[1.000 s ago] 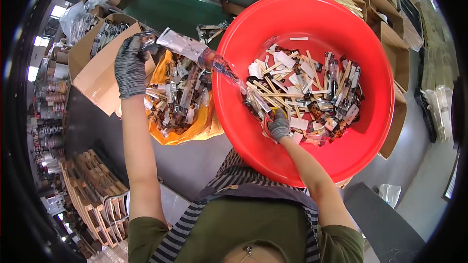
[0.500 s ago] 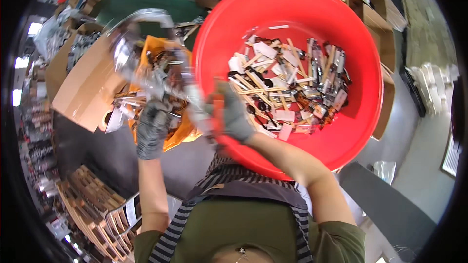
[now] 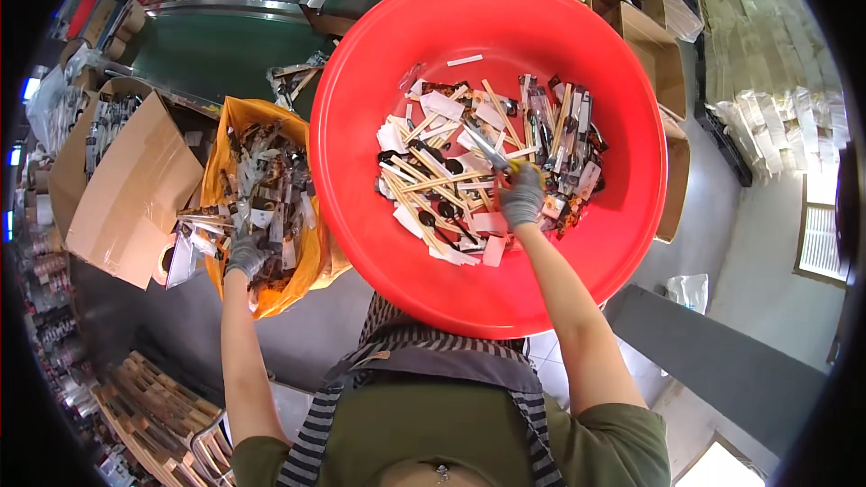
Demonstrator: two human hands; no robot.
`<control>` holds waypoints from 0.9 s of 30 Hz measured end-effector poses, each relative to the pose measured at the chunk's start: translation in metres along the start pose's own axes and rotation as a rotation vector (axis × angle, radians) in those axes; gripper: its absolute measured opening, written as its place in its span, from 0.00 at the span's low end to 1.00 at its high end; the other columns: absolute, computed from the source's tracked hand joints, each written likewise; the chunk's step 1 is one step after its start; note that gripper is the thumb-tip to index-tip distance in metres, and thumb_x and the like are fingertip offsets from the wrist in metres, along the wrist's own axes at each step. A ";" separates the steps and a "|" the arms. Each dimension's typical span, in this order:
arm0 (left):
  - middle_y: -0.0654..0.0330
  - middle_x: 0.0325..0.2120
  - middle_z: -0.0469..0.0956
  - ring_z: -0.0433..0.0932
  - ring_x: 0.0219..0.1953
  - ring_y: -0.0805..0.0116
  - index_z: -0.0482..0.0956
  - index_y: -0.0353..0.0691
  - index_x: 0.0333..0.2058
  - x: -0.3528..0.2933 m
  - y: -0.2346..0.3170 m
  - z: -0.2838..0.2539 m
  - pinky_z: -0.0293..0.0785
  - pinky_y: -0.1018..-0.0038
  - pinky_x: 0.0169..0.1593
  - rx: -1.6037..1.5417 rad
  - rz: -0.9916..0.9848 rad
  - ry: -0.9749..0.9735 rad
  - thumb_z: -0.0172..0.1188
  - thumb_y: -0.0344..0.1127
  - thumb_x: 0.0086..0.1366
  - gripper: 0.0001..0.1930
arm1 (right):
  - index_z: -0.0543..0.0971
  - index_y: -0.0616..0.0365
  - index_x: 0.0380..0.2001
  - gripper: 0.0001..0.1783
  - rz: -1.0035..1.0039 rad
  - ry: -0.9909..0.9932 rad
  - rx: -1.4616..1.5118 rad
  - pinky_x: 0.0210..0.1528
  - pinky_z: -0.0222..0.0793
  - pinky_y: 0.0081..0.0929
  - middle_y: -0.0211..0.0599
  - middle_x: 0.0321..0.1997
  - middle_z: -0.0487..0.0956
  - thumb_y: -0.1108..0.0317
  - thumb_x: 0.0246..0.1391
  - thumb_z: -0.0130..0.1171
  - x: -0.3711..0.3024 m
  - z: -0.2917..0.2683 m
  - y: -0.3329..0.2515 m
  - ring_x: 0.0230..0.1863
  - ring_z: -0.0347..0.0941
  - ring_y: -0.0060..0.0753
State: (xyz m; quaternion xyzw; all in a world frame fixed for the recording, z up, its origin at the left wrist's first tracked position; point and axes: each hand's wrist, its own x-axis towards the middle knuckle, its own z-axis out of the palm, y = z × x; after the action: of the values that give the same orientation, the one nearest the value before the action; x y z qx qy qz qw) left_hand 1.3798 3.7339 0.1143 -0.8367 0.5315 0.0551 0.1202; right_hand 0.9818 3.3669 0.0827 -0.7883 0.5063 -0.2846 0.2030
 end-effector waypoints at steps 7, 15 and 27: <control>0.56 0.34 0.75 0.74 0.36 0.67 0.76 0.35 0.38 -0.004 -0.045 -0.077 0.69 0.76 0.42 -1.061 -0.378 -0.263 0.59 0.27 0.46 0.17 | 0.70 0.54 0.34 0.10 1.128 -0.397 1.611 0.26 0.72 0.29 0.30 0.30 0.72 0.62 0.52 0.51 -0.001 -0.014 0.125 0.26 0.71 0.29; 0.52 0.48 0.66 0.64 0.52 0.61 0.66 0.36 0.50 0.065 0.169 -0.257 0.60 0.71 0.55 -1.146 0.271 0.271 0.63 0.38 0.48 0.30 | 0.66 0.57 0.29 0.16 0.434 -0.611 1.493 0.40 0.64 0.24 0.28 0.30 0.66 0.80 0.33 0.59 0.042 -0.157 -0.082 0.37 0.65 0.28; 0.51 0.22 0.74 0.75 0.24 0.62 0.72 0.34 0.34 0.165 0.271 -0.229 0.71 0.69 0.30 -0.340 0.793 -0.215 0.54 0.37 0.54 0.12 | 0.63 0.55 0.29 0.14 0.657 -0.222 1.235 0.14 0.67 0.14 0.39 0.28 0.75 0.77 0.43 0.57 0.033 -0.153 -0.058 0.24 0.75 0.30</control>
State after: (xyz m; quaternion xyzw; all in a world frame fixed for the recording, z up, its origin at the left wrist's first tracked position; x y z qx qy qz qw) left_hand 1.1972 3.4200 0.2604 -0.5656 0.7791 0.2703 0.0050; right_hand 0.9316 3.3557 0.2417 -0.3597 0.4404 -0.3617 0.7388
